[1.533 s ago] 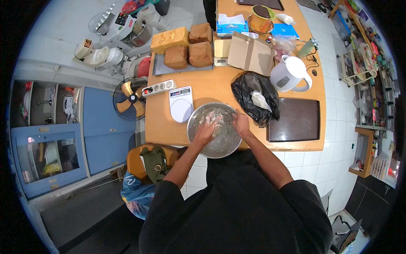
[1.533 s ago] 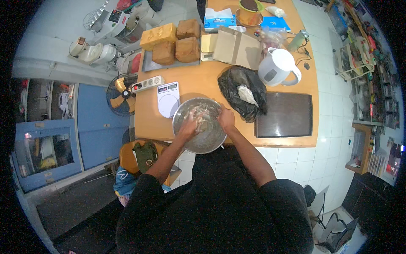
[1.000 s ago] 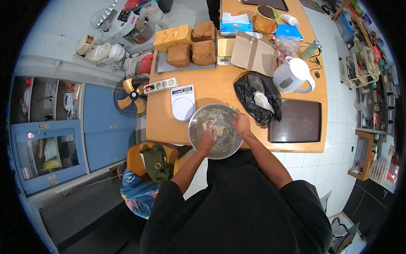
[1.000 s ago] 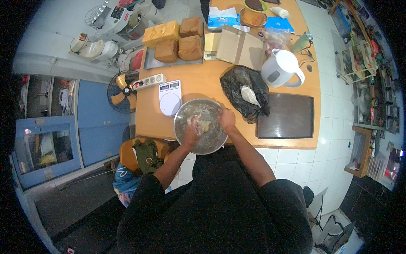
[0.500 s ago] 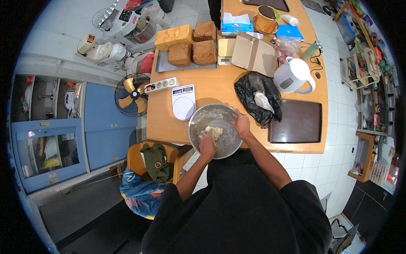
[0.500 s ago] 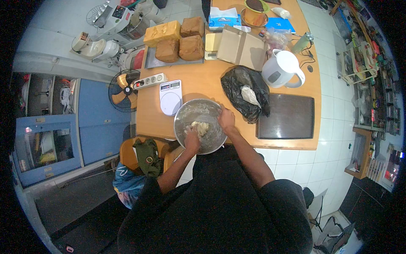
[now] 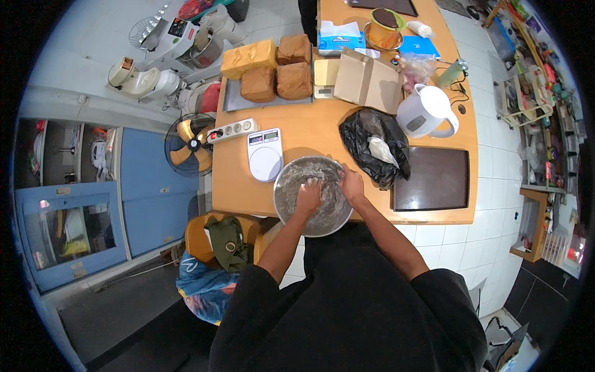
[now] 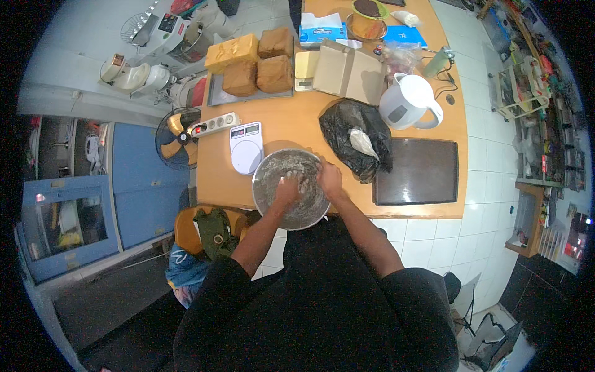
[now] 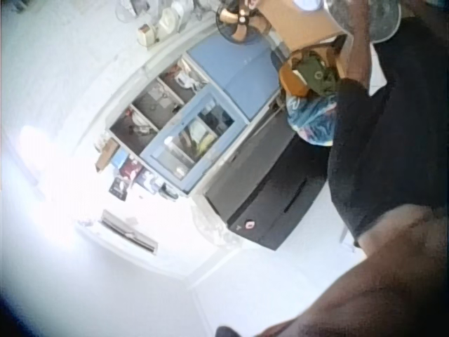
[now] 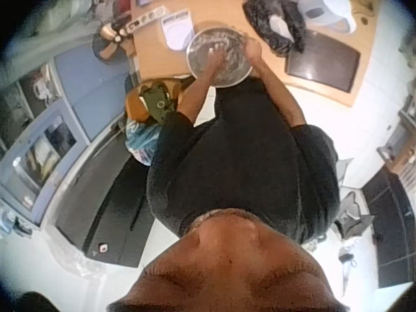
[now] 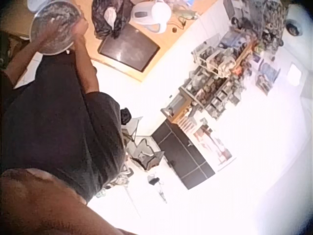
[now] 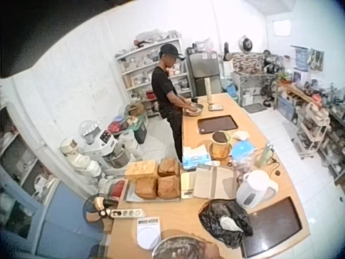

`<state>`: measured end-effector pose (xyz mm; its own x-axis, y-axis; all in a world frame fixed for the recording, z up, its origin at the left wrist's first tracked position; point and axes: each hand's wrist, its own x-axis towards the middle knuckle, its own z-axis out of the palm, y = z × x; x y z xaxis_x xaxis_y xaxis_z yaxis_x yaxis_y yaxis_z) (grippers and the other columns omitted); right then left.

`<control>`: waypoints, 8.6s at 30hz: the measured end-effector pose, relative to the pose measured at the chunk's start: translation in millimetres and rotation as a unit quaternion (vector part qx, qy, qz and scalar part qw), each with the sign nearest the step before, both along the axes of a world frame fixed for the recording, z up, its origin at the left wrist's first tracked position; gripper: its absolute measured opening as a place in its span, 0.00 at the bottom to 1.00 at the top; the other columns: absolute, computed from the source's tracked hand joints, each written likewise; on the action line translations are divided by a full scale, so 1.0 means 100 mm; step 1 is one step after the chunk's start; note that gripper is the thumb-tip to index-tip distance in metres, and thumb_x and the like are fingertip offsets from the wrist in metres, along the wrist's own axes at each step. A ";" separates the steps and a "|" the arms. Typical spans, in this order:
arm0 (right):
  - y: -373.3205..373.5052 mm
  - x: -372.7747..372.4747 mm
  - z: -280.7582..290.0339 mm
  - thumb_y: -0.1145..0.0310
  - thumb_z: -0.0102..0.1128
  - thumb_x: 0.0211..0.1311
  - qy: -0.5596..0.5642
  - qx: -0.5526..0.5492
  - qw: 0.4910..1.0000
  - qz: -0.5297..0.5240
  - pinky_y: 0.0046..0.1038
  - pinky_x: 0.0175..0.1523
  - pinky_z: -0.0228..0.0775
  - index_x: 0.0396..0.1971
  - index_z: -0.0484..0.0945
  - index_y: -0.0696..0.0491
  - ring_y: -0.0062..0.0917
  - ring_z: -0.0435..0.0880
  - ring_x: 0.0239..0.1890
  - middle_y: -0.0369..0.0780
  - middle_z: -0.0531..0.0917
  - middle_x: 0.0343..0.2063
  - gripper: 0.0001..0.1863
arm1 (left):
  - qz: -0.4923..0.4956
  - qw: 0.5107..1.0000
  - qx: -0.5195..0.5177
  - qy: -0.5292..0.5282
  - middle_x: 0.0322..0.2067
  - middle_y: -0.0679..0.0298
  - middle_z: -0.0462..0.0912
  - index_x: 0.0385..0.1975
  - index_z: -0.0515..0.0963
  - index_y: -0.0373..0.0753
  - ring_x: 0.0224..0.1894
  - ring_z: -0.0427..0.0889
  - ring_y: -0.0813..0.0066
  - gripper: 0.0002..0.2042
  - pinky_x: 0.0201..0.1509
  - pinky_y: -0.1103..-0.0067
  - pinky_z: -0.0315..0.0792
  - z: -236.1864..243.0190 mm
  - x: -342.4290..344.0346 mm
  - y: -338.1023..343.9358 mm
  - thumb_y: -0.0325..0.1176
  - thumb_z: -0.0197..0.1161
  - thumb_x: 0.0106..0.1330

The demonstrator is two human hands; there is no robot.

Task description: The person kneads dough inside a metal bowl by hand.

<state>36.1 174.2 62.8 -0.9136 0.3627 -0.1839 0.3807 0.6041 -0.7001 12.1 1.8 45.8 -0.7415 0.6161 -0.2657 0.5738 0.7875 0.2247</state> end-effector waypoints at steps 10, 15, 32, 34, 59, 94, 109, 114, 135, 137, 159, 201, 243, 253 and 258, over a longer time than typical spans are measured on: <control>0.05 0.07 -0.09 0.72 0.52 0.56 0.015 0.002 1.000 0.014 0.48 0.34 0.69 0.35 0.72 0.54 0.50 0.79 0.27 0.53 0.79 0.22 0.07 | 0.006 0.999 -0.034 -0.034 0.34 0.59 0.82 0.36 0.81 0.44 0.38 0.81 0.58 0.16 0.45 0.64 0.72 -0.50 -0.10 0.18 0.47 0.62 0.52; 0.10 0.03 -0.06 0.75 0.53 0.52 -0.026 0.002 1.000 0.013 0.47 0.38 0.71 0.46 0.73 0.51 0.49 0.80 0.31 0.54 0.80 0.26 0.18 | 0.029 0.993 0.107 0.032 0.27 0.50 0.81 0.29 0.82 0.42 0.33 0.81 0.53 0.13 0.41 0.63 0.73 -0.68 -0.16 0.30 0.45 0.62 0.51; 0.09 -0.06 -0.08 0.75 0.53 0.56 -0.009 0.025 0.998 0.065 0.46 0.35 0.71 0.42 0.72 0.54 0.48 0.81 0.30 0.51 0.81 0.26 0.12 | -0.017 0.956 -0.090 -0.278 0.37 0.45 0.81 0.34 0.81 0.32 0.41 0.81 0.48 0.18 0.52 0.62 0.71 0.59 -0.84 0.53 0.40 0.59 0.52; 0.10 -0.09 -0.04 0.74 0.54 0.56 -0.014 0.047 0.997 0.056 0.45 0.34 0.71 0.42 0.73 0.54 0.47 0.81 0.30 0.50 0.81 0.26 0.12 | -0.109 0.977 -0.039 -0.181 0.34 0.47 0.82 0.34 0.81 0.35 0.42 0.80 0.50 0.16 0.53 0.59 0.69 0.57 -0.76 0.38 0.41 0.61 0.53; 0.07 -0.08 -0.10 0.69 0.54 0.58 0.001 0.038 0.999 0.005 0.45 0.37 0.70 0.40 0.74 0.53 0.47 0.81 0.31 0.50 0.81 0.26 0.11 | 0.340 0.934 -0.098 -0.043 0.51 0.47 0.67 0.47 0.71 0.34 0.44 0.79 0.53 0.25 0.44 0.66 0.76 0.52 0.04 -0.18 0.36 0.70 0.49; -0.11 -0.05 -0.07 0.73 0.53 0.57 0.006 0.028 0.998 -0.047 0.47 0.36 0.69 0.36 0.71 0.54 0.50 0.80 0.30 0.52 0.81 0.24 0.07 | 0.084 0.994 0.057 0.050 0.22 0.56 0.81 0.25 0.80 0.40 0.25 0.82 0.57 0.12 0.30 0.65 0.76 -0.34 -0.49 -0.16 0.40 0.55 0.60; -0.08 -0.10 -0.02 0.70 0.55 0.57 -0.020 0.055 0.998 0.011 0.46 0.36 0.71 0.42 0.70 0.51 0.48 0.81 0.31 0.49 0.82 0.27 0.13 | 0.097 0.993 -0.055 0.027 0.48 0.47 0.73 0.49 0.71 0.31 0.53 0.72 0.50 0.19 0.57 0.56 0.64 -0.18 0.60 0.10 0.36 0.53 0.61; -0.02 -0.10 -0.06 0.71 0.56 0.55 -0.033 0.064 0.997 0.006 0.46 0.36 0.71 0.41 0.70 0.52 0.48 0.81 0.31 0.49 0.82 0.28 0.13 | 0.063 0.989 -0.091 -0.096 0.44 0.48 0.74 0.43 0.76 0.30 0.44 0.79 0.52 0.15 0.44 0.62 0.75 0.16 0.57 0.14 0.33 0.53 0.60; -0.05 -0.11 -0.10 0.72 0.56 0.54 -0.008 0.041 0.999 -0.005 0.46 0.37 0.70 0.39 0.69 0.54 0.48 0.80 0.33 0.50 0.81 0.28 0.12 | 0.192 0.981 -0.027 -0.008 0.30 0.51 0.82 0.46 0.73 0.34 0.32 0.82 0.56 0.16 0.33 0.64 0.74 -0.14 0.18 -0.11 0.36 0.53 0.61; -0.03 -0.10 -0.12 0.72 0.62 0.48 -0.026 0.051 0.998 0.003 0.44 0.39 0.72 0.41 0.69 0.52 0.45 0.81 0.34 0.48 0.82 0.30 0.18 | 0.150 0.985 0.003 0.088 0.36 0.50 0.80 0.46 0.73 0.35 0.38 0.80 0.56 0.16 0.40 0.63 0.72 -0.22 0.11 -0.12 0.37 0.53 0.62; -0.07 -0.10 -0.12 0.71 0.53 0.58 0.023 0.098 0.995 -0.016 0.47 0.32 0.69 0.36 0.70 0.54 0.48 0.80 0.27 0.50 0.81 0.23 0.07 | 0.080 0.944 -0.074 -0.311 0.65 0.49 0.56 0.62 0.60 0.42 0.67 0.53 0.44 0.32 0.64 0.46 0.50 0.10 -0.03 0.08 0.45 0.55 0.58; -0.09 -0.11 -0.12 0.66 0.52 0.60 -0.031 0.117 0.993 0.007 0.46 0.32 0.70 0.38 0.67 0.51 0.46 0.81 0.25 0.48 0.81 0.22 0.09 | 0.038 0.981 -0.052 -0.185 0.53 0.42 0.70 0.54 0.66 0.28 0.57 0.67 0.41 0.23 0.61 0.56 0.61 0.37 0.41 -0.09 0.40 0.50 0.65; 0.02 -0.19 -0.06 0.69 0.56 0.57 -0.031 0.100 0.995 -0.001 0.44 0.37 0.70 0.37 0.69 0.52 0.45 0.81 0.31 0.48 0.81 0.31 0.09 | 0.050 0.992 -0.014 -0.116 0.56 0.53 0.69 0.51 0.74 0.41 0.55 0.71 0.47 0.18 0.50 0.63 0.74 0.21 0.14 0.09 0.30 0.54 0.58; 0.00 -0.22 0.00 0.71 0.57 0.53 -0.048 0.090 0.995 0.008 0.44 0.39 0.70 0.38 0.69 0.52 0.45 0.82 0.33 0.47 0.82 0.32 0.12 | 0.163 0.986 -0.022 -0.002 0.60 0.41 0.62 0.63 0.60 0.44 0.63 0.61 0.46 0.31 0.59 0.51 0.61 0.23 0.17 -0.11 0.39 0.59 0.58; 0.04 -0.20 -0.07 0.71 0.55 0.55 -0.011 0.074 0.997 0.000 0.44 0.38 0.71 0.38 0.69 0.53 0.46 0.81 0.34 0.49 0.81 0.32 0.11 | 0.113 0.990 -0.042 0.070 0.60 0.39 0.61 0.65 0.58 0.45 0.61 0.63 0.39 0.29 0.61 0.48 0.57 -0.30 0.36 -0.02 0.42 0.53 0.63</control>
<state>15.9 178.7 55.9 -0.9101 0.3872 -0.1478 0.3945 0.7002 -0.5951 48.1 0.0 16.0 -0.8909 0.4109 -0.1934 0.4022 0.9117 0.0842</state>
